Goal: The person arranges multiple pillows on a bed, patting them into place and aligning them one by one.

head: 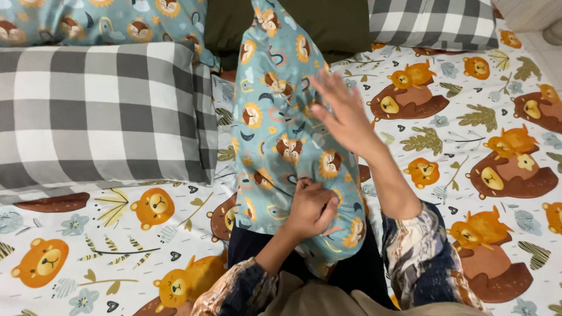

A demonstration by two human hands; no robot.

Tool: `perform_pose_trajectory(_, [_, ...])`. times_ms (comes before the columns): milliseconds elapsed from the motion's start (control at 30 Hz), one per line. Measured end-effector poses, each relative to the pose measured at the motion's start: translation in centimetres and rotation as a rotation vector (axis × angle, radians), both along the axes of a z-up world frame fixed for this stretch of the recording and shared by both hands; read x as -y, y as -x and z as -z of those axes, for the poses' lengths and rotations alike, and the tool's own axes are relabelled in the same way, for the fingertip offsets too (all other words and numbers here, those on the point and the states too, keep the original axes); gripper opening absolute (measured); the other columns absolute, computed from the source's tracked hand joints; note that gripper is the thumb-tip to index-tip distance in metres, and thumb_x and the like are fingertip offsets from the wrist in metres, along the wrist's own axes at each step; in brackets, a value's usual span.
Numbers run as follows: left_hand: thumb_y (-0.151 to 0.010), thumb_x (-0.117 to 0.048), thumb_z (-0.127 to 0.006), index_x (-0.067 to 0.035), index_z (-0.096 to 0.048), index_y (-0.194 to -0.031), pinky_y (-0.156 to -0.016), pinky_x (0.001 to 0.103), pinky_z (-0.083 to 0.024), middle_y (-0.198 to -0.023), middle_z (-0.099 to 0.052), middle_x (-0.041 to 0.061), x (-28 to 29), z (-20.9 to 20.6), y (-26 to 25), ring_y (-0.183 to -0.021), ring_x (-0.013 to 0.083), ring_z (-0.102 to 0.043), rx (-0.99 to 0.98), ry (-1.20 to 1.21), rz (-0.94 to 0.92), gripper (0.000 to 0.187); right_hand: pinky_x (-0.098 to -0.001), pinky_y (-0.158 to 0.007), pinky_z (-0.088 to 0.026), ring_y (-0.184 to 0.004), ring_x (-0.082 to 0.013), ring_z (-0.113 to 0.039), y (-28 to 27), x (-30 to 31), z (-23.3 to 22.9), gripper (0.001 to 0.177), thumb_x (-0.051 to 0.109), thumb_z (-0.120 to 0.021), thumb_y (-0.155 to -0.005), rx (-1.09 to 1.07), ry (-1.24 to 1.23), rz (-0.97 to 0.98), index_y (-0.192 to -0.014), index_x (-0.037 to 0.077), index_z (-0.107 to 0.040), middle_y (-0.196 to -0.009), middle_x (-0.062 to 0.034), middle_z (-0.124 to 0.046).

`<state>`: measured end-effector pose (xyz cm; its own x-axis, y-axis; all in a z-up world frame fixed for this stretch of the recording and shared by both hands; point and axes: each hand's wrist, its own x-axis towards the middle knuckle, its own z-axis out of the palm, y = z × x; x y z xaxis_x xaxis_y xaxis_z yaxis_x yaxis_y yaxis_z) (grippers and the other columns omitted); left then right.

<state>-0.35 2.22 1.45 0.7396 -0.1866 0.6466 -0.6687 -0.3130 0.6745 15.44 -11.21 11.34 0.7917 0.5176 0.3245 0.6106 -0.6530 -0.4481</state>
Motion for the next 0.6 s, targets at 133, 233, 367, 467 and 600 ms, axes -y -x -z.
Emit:
perform_pose_trajectory(133, [-0.094, -0.016, -0.057, -0.011, -0.064, -0.077, -0.084, 0.044, -0.037, -0.065, -0.055, 0.006, -0.7, 0.2, 0.4, -0.071, 0.0289, -0.053, -0.053, -0.007, -0.014, 0.019, -0.0637, -0.131, -0.007, -0.165, -0.0328, -0.025, 5.1, 3.8, -2.4, 0.049, 0.036, -0.049, -0.111, 0.092, -0.178, 0.121, -0.159, 0.022, -0.045, -0.171, -0.0037, -0.037])
perform_pose_trajectory(233, [-0.093, -0.017, -0.057, -0.01, -0.063, -0.077, -0.082, 0.043, -0.036, -0.067, -0.053, 0.008, -0.8, 0.8, 0.3, -0.07, 0.0301, -0.051, -0.036, -0.026, -0.012, 0.018, -0.065, -0.122, -0.005, -0.157, -0.0328, -0.02, 6.1, 0.2, 6.1, 0.053, 0.038, -0.05, -0.104, -0.106, 0.064, 0.108, -0.155, 0.024, -0.047, -0.167, -0.004, -0.034])
perform_pose_trajectory(367, [-0.093, -0.015, -0.057, -0.01, -0.063, -0.073, -0.08, 0.042, -0.036, -0.064, -0.053, 0.007, -0.8, 1.1, 0.1, -0.065, 0.0279, -0.05, -0.118, 0.035, -0.023, 0.021, -0.0601, -0.12, -0.004, -0.157, -0.033, -0.019, 7.3, 1.4, 12.2, 0.051, 0.041, -0.047, -0.103, -0.217, 0.033, 0.098, -0.151, 0.024, -0.049, -0.166, -0.0089, -0.037])
perform_pose_trajectory(467, [-0.102, -0.014, -0.053, -0.006, -0.056, -0.071, -0.077, 0.038, -0.036, -0.063, -0.047, 0.007, -1.6, -0.4, -1.1, -0.062, 0.025, -0.044, -0.091, 0.165, 0.024, 0.032, -0.0492, -0.125, -0.022, -0.158, -0.033, -0.032, 6.5, 3.8, 12.1, 0.05, 0.04, -0.045, -0.11, -0.053, -0.242, 0.119, -0.155, 0.02, -0.047, -0.168, -0.0165, -0.036])
perform_pose_trajectory(600, [-0.11, -0.021, -0.052, -0.005, -0.042, -0.065, -0.074, 0.034, -0.036, -0.061, -0.041, 0.001, -1.7, -4.6, -5.9, -0.059, 0.0149, -0.033, -0.07, 0.425, 0.118, 0.048, -0.0404, -0.116, -0.039, -0.142, -0.0247, -0.047, 7.7, 4.3, 12.4, 0.058, 0.04, -0.045, -0.105, -0.863, -1.167, 0.281, -0.157, 0.017, -0.037, -0.159, -0.0114, -0.044])
